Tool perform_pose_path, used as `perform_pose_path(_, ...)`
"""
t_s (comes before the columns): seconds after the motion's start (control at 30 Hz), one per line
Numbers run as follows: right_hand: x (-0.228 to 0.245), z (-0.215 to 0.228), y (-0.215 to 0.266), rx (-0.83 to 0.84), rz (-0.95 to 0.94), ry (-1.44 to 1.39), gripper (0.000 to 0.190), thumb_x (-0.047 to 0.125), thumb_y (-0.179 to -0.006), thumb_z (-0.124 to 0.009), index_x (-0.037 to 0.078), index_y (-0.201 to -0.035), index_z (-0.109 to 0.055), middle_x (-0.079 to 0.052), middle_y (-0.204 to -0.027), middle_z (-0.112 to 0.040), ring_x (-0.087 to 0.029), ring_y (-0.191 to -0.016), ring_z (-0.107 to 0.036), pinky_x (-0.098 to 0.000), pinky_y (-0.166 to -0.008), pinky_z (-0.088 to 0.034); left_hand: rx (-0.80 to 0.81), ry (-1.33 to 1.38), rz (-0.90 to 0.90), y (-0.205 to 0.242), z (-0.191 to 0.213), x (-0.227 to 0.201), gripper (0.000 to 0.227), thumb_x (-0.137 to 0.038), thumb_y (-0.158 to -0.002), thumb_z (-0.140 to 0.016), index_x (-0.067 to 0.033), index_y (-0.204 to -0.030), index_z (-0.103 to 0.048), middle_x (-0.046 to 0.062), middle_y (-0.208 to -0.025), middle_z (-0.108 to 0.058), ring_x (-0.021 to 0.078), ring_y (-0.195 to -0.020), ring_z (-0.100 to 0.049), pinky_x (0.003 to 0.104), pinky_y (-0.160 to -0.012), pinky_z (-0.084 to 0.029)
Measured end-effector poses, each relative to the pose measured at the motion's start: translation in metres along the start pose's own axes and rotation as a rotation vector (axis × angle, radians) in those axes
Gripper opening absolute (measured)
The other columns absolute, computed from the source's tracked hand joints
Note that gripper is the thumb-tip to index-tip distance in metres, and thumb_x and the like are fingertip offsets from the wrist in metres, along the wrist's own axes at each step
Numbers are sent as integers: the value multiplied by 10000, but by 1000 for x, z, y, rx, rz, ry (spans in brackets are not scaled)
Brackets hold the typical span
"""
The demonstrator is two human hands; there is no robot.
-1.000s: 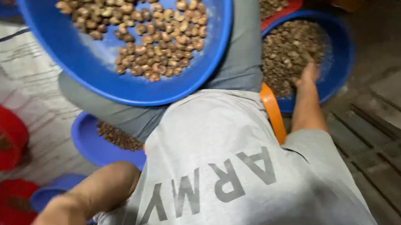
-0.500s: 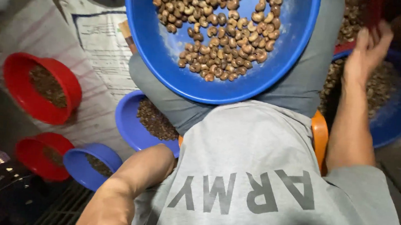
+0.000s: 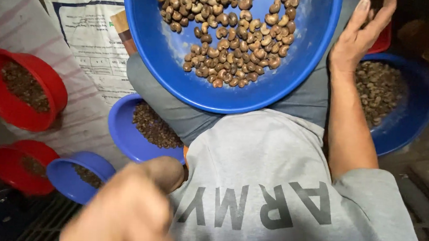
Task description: Manually sorting cashew nuts by picking them from a large basin and placing them into separate containers based on quality or type.
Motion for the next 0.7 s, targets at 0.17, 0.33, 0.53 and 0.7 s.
perform_pose_path(0.17,40,-3,-11,35,100,72,378,183,-1194,-521,62,-1524,-380,-196,-1538,-488,-366,-1434,-509,-433,-1236,-379,-124,-480,117,-20,84,201,100,-37,-988,-534,-59,-1086,-541,94,-982,-610,201,-808,-601,351,-692,-526)
perform_pose_path(0.33,38,-4,-14,62,116,36,393,167,-1177,-510,23,-1523,-392,-198,-1569,-468,-342,-1478,-468,-423,-1269,-334,-191,-1214,529,0,146,347,295,-139,-978,-673,43,-1209,-643,154,-1087,-693,306,-960,-695,449,-849,-564)
perform_pose_path(0.53,47,-8,-15,70,63,53,457,317,-1149,-462,-7,-1472,-441,-216,-1513,-503,-366,-1407,-502,-422,-1203,-352,-148,-1370,729,2,160,419,388,-225,-908,-791,23,-1191,-696,223,-1147,-670,350,-1022,-648,533,-911,-570)
perform_pose_path(0.7,49,-5,-13,26,56,43,504,372,-1130,-438,-15,-1452,-457,-221,-1474,-529,-371,-1375,-525,-442,-1184,-376,-174,-1357,556,8,164,450,248,-8,-794,-794,28,-1032,-735,269,-1055,-645,443,-960,-662,664,-864,-570)
Point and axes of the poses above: each hand's wrist, its own y-axis away from the middle knuckle, its own z-axis out of the back of the hand, x = y × z, the point moved 5 cm from there along -y, towards the middle knuckle
